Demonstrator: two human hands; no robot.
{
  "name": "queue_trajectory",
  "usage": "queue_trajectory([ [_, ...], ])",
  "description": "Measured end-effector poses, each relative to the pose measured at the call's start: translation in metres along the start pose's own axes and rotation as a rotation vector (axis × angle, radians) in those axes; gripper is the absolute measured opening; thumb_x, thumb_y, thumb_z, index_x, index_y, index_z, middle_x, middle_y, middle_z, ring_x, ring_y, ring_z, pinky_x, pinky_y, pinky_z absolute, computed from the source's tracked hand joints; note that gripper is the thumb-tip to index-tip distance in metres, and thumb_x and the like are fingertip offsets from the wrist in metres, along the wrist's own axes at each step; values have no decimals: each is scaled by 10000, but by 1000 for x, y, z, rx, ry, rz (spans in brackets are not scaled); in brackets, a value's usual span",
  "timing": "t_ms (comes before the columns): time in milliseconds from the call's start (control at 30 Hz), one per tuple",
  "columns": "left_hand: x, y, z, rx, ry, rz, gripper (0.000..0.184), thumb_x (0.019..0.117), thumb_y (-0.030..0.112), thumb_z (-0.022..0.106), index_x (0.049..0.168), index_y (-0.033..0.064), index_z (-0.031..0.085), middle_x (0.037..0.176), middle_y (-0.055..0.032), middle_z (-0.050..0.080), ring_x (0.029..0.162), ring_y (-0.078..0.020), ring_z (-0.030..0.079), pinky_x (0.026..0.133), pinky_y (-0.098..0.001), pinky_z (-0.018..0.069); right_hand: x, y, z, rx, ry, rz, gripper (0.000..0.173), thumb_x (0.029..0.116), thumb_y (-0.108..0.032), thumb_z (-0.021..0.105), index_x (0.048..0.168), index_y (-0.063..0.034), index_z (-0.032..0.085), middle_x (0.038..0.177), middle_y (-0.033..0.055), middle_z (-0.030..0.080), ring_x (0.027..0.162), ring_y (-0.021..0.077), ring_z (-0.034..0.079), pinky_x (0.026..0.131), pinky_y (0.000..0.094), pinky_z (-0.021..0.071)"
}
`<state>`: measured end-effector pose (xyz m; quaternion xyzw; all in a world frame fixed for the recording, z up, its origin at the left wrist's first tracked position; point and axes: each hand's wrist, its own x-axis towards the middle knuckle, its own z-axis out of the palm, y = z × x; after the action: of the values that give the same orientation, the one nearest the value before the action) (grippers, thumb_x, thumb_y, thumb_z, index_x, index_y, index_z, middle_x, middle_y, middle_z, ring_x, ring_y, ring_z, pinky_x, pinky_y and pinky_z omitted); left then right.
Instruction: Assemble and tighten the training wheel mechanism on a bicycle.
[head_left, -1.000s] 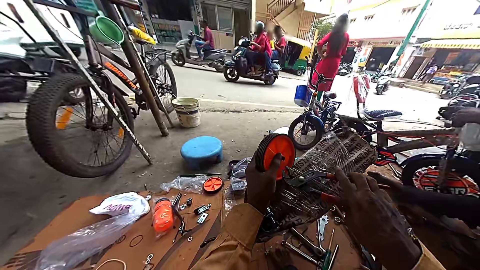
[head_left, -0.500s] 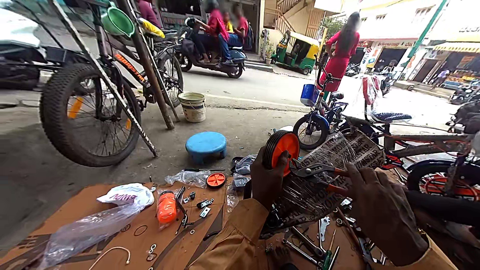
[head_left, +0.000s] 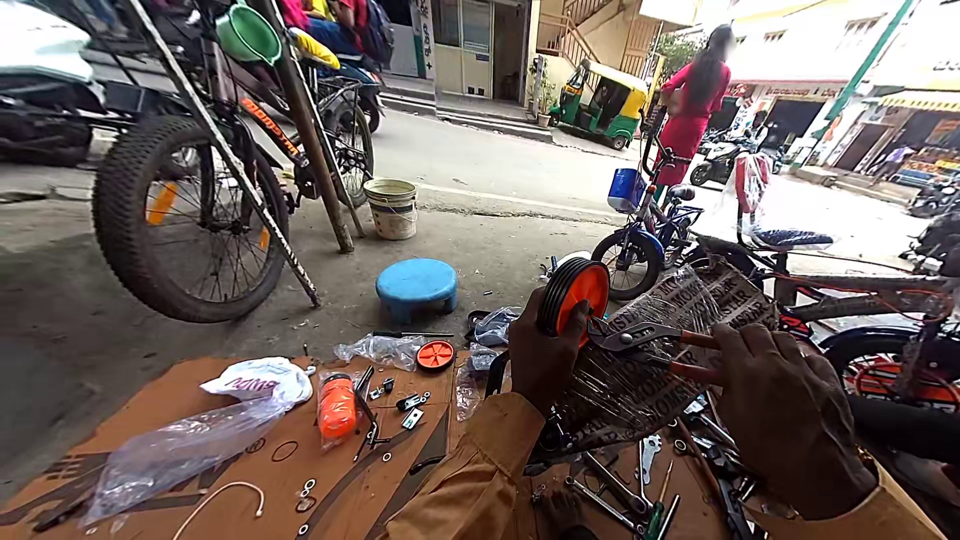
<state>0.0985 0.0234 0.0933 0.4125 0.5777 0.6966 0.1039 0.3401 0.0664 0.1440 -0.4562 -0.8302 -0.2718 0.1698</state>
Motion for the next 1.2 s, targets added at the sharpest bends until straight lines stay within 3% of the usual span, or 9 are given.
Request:
queue_trajectory([
  [200,0,0,-1,60,-1,3,348,919,401,750,1194,201,677,911,24,735,778,-85,711,696,-363,614,3,-1,-2,-17,25,-11,358,799,-49,763,1150,-72,692,1083,157,671,1044,393,652,730,540,520],
  [367,3,-4,1,18,18,47,327,901,361,763,1154,166,695,906,35,737,813,-67,714,750,-329,620,5,-1,0,-43,26,2,367,833,-68,752,1195,-64,691,1103,163,666,1053,393,646,730,544,517],
  [667,3,-3,1,20,14,45,299,901,367,760,1122,176,694,869,42,725,779,-64,705,714,-316,611,9,1,0,-67,41,-9,380,834,-126,782,1197,-68,686,1105,165,667,1036,395,650,722,533,522],
  [767,3,-3,1,23,12,48,305,900,370,763,1130,182,696,872,45,729,780,-58,706,713,-314,613,8,0,-1,-74,36,-9,331,825,-153,788,1131,-75,685,1077,152,666,1016,375,656,705,522,516],
  [867,2,-2,1,30,14,31,315,896,388,763,1135,192,699,869,47,727,780,-62,705,712,-327,611,8,-2,-2,-56,31,-14,258,828,-131,787,1058,-67,690,1017,152,671,973,376,673,674,516,529],
  [1000,1,-3,0,37,19,28,350,902,385,759,1192,201,689,906,39,735,790,-67,708,717,-338,612,3,-5,-1,15,8,-38,159,834,-110,735,978,-67,683,886,134,660,802,355,685,593,502,530],
  [1100,-3,0,-2,53,12,17,361,928,388,741,1231,210,659,907,3,724,734,-101,696,643,-355,594,-3,-9,-2,87,-85,-58,130,844,-150,725,957,-103,685,826,94,662,702,315,684,519,483,527],
  [1200,-5,2,-4,106,11,-7,357,935,430,727,1224,232,656,890,-6,720,704,-119,688,611,-375,581,-8,-15,-6,184,-331,-9,122,926,-255,674,972,-142,665,834,71,684,742,299,701,584,504,549],
])
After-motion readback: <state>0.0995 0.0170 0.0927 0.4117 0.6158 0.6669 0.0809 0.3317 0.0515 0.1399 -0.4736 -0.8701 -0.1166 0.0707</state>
